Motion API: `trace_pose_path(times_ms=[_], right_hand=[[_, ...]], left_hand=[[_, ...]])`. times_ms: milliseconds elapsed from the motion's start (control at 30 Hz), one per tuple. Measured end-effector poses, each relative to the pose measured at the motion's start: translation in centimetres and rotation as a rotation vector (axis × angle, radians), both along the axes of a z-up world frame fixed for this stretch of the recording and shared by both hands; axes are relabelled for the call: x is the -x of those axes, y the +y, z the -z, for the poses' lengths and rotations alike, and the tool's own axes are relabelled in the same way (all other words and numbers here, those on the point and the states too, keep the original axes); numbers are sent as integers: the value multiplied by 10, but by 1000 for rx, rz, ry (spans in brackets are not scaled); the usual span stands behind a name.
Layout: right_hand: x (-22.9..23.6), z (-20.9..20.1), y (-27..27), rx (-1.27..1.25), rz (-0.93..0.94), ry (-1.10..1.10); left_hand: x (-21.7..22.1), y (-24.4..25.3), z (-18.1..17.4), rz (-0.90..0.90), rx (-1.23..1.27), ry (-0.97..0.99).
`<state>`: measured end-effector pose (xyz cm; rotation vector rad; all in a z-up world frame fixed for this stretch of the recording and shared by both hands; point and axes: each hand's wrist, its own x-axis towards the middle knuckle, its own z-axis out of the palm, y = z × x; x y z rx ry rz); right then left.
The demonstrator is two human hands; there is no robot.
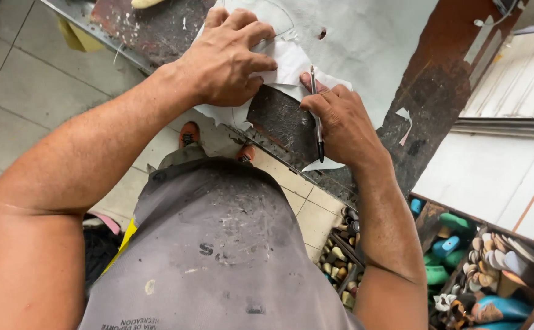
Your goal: The person traces a pattern onto a large sheet of white material using a black pen. They hold the pattern steady with one hand while drawing the outline with the other, then lift and reposition the pattern to continue tracing on different sections of the material.
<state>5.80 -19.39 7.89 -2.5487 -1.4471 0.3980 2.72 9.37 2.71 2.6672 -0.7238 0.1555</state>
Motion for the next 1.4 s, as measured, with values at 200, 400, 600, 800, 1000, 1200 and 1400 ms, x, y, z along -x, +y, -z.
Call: trace_pose_path(times_ms=[200, 400, 600, 800, 1000, 1200, 1400], right_hand=[[-7, 7, -3, -119, -69, 35], [-3, 18, -10, -121, -59, -2], [-4, 33, -19, -199, -46, -50], [-4, 38, -24, -239, -17, -18], [-5, 44, -27, -253, 5, 1], [-5, 49, -29, -252, 19, 4], [-7, 50, -32, -249, 10, 6]], left_hand=[[15, -13, 16, -167, -10, -287], [12, -36, 18, -294, 89, -216], [3, -60, 20, -457, 81, -65], [-16, -67, 5, -570, 103, 267], [-21, -85, 5, -638, -13, 256], [-22, -89, -11, -655, 42, 395], [-30, -89, -4, -663, 13, 377]])
